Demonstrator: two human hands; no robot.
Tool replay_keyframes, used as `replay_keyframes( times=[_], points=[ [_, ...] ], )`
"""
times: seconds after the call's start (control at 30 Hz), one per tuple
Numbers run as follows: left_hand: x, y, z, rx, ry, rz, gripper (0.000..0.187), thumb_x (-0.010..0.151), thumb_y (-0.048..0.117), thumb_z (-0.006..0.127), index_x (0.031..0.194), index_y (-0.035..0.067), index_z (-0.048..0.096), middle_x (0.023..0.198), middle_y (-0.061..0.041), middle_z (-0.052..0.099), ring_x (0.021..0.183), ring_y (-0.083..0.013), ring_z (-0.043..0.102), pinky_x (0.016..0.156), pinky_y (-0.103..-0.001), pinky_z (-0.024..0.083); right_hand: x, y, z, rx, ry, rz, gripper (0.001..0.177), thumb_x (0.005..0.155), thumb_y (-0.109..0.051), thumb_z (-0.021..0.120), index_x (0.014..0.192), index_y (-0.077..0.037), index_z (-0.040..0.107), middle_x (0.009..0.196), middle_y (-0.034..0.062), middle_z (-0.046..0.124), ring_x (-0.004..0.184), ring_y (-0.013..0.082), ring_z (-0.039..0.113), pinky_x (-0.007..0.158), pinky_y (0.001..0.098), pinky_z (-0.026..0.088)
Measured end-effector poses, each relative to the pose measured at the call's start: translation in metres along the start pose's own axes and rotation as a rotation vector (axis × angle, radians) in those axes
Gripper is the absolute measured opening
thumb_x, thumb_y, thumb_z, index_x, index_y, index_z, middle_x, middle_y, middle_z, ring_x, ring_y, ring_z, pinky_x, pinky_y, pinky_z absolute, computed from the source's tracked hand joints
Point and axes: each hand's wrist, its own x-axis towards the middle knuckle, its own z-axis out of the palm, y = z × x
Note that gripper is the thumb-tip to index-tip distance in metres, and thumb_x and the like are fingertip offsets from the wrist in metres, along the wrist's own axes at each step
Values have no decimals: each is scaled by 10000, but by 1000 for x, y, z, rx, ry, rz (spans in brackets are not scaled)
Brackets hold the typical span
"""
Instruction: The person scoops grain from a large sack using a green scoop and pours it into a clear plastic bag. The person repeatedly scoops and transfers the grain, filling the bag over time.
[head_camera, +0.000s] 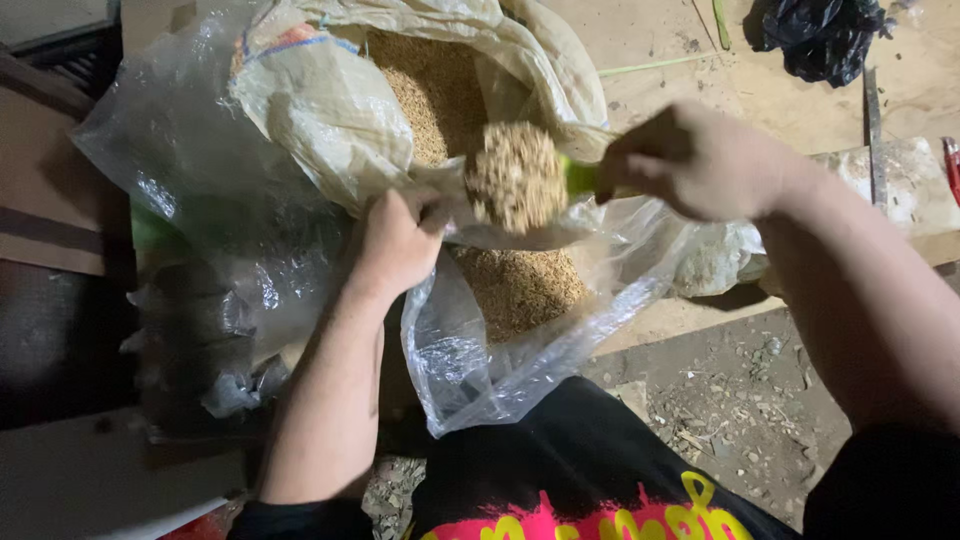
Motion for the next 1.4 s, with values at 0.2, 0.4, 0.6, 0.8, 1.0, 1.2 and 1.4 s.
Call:
replay_keyframes(
  times=[0.2, 0.4, 0.6, 0.8, 1.0, 1.2, 1.4],
  points=[
    [8, 6, -5, 52, 152, 381, 232, 988, 224, 648, 869, 73, 777, 843, -128, 762, 721, -236, 747, 686, -381, 557, -37, 0, 36, -361, 245, -396, 304, 958, -400, 619, 1011, -153, 788, 648, 17, 694, 473, 158, 597, 490, 322, 532],
    [2, 2, -1, 51, 54, 152, 304, 1010, 276, 625, 854, 46, 749, 753, -164, 745, 672, -282, 739, 655, -402, 540, -46, -2, 32, -533, 403, -447, 258, 998, -359, 605, 1050, -165, 767, 745, 16, 710, 505, 143, 600, 410, 282, 472],
    [-29, -15, 11, -35, 130, 536, 359, 1050, 241, 646, 740, 61, 659, 963, -128, 749, 993, -251, 728, 871, -372, 549, -26, -35, 1, -424, 383, -13, 381, 1104, -336, 485, 1435, -164, 565, 764, 54, 725, 479, 191, 609, 407, 329, 446],
    [-55, -65, 35, -509, -253, 122, 389, 973, 416, 620, 816, 68, 694, 701, -7, 658, 609, -94, 553, 550, -246, 441, 73, -45, 16, -457, 183, 110, 378, 1101, -278, 414, 1429, -125, 525, 829, 150, 692, 654, 279, 665, 542, 399, 528],
    [-40, -117, 62, -825, 68, -215, 414, 978, 501, 590, 1076, 99, 614, 871, -18, 623, 691, -100, 572, 596, -252, 438, 216, -5, 62, -550, 176, -50, 379, 1074, -280, 416, 1326, -53, 585, 996, 193, 695, 841, 323, 683, 708, 423, 543],
    [21, -135, 72, -1282, 242, -110, 612, 970, 429, 653, 1433, 64, 487, 1273, -49, 659, 1189, -202, 596, 998, -404, 459, 288, -5, 83, -546, 305, -144, 415, 1048, -282, 418, 1224, 19, 644, 1163, 236, 698, 1027, 366, 701, 875, 446, 559],
    [46, -166, 79, -1412, 165, -129, 523, 904, 253, 672, 1382, 98, 526, 1250, -64, 643, 1204, -238, 589, 1022, -480, 463, 250, -53, 88, -192, 54, 120, 346, 991, -234, 465, 1243, -121, 674, 1256, 171, 688, 1162, 359, 670, 986, 486, 545]
  ],
)
